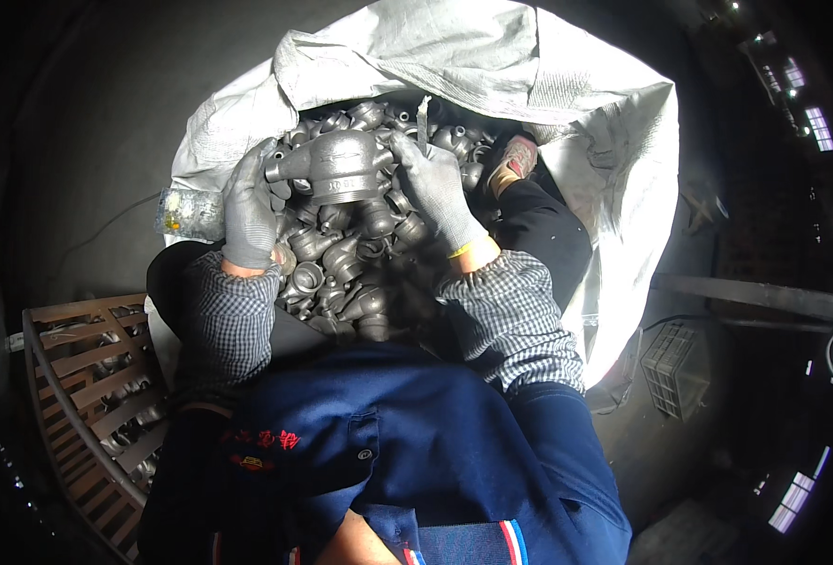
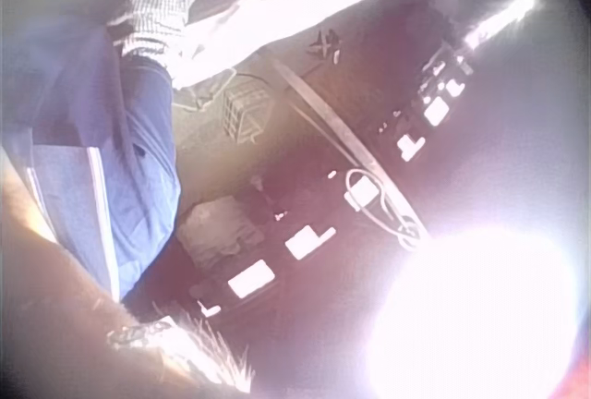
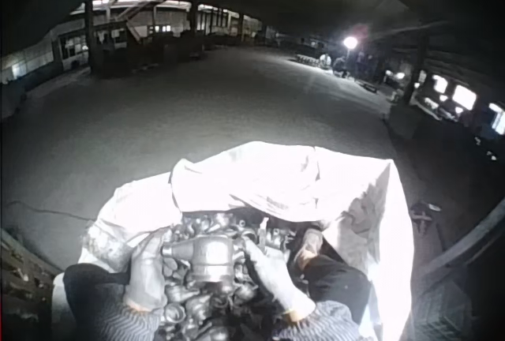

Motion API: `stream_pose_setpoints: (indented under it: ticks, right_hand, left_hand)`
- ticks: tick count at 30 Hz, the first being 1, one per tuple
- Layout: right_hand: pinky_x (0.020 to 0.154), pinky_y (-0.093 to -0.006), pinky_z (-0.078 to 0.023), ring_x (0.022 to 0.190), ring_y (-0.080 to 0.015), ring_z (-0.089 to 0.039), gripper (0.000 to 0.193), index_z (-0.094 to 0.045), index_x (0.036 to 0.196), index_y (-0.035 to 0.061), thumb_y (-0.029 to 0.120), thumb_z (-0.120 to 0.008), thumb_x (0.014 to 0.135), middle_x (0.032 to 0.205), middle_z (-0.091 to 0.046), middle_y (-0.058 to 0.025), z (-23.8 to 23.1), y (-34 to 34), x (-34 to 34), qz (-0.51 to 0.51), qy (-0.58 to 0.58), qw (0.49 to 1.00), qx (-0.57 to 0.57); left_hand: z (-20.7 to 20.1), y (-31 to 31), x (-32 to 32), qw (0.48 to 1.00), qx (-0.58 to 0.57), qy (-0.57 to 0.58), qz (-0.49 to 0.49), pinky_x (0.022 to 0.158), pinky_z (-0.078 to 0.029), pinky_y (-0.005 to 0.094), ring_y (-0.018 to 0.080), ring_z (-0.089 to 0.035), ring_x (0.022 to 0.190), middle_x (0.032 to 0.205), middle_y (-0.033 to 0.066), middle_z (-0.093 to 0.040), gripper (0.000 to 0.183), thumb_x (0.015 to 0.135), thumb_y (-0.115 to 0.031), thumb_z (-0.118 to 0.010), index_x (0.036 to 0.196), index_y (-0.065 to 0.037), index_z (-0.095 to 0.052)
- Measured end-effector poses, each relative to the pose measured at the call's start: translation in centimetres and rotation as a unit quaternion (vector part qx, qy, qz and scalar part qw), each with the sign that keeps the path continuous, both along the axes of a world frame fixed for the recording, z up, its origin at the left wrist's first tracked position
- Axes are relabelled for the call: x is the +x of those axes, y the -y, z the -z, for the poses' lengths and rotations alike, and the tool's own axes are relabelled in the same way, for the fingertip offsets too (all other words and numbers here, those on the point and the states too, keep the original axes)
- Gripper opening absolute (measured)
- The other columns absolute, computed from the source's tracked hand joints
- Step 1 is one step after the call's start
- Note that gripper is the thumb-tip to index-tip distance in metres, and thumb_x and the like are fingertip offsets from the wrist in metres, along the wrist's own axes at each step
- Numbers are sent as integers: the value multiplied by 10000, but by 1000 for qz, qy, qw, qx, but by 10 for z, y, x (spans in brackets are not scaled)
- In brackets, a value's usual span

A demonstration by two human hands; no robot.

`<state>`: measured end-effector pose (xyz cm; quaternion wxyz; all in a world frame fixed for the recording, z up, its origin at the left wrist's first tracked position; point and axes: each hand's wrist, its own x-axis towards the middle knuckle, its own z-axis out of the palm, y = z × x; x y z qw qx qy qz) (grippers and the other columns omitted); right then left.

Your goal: The recorder is using a small metal tool to scrape or clean individual cast metal parts taken from a large bulk bag.

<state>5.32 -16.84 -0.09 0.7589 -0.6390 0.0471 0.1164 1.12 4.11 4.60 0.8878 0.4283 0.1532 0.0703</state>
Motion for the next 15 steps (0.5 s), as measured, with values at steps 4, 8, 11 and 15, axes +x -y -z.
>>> stream_pose_setpoints:
  ticks: [4,8,11,15]
  right_hand:
    - [441,-214,-366,486,-57,-472,340,-680,874,38,351,-571,953,633,-577,7,-12,-4,-8,-8,-45,999,19]
    - [398,-222,-331,449,-76,-436,387,-619,825,48,407,-543,950,589,-531,-3,5,-6,-8,-33,-65,997,34]
    - [389,-228,-323,435,-87,-419,394,-582,808,55,418,-523,951,575,-512,-10,8,-9,-12,-52,-60,996,28]
    - [383,-237,-309,417,-99,-391,397,-551,744,78,410,-506,957,558,-496,-12,3,-15,-16,-51,-90,992,76]
  left_hand:
    - [-7,3,-9,995,97,22,-16,531,-411,156,26,-507,617,859,7,-625,317,987,-190,-476,1213,13,-565]
    - [-6,-1,-13,979,176,103,-10,577,-538,207,70,-602,646,911,73,-650,290,953,-131,-517,1186,33,-573]
    - [-6,-4,-17,969,218,114,-7,560,-523,198,59,-583,614,896,61,-647,302,952,-127,-515,1201,35,-566]
    - [-3,-5,-17,962,243,123,-25,537,-508,187,54,-574,589,882,46,-644,303,950,-122,-516,1207,30,-566]
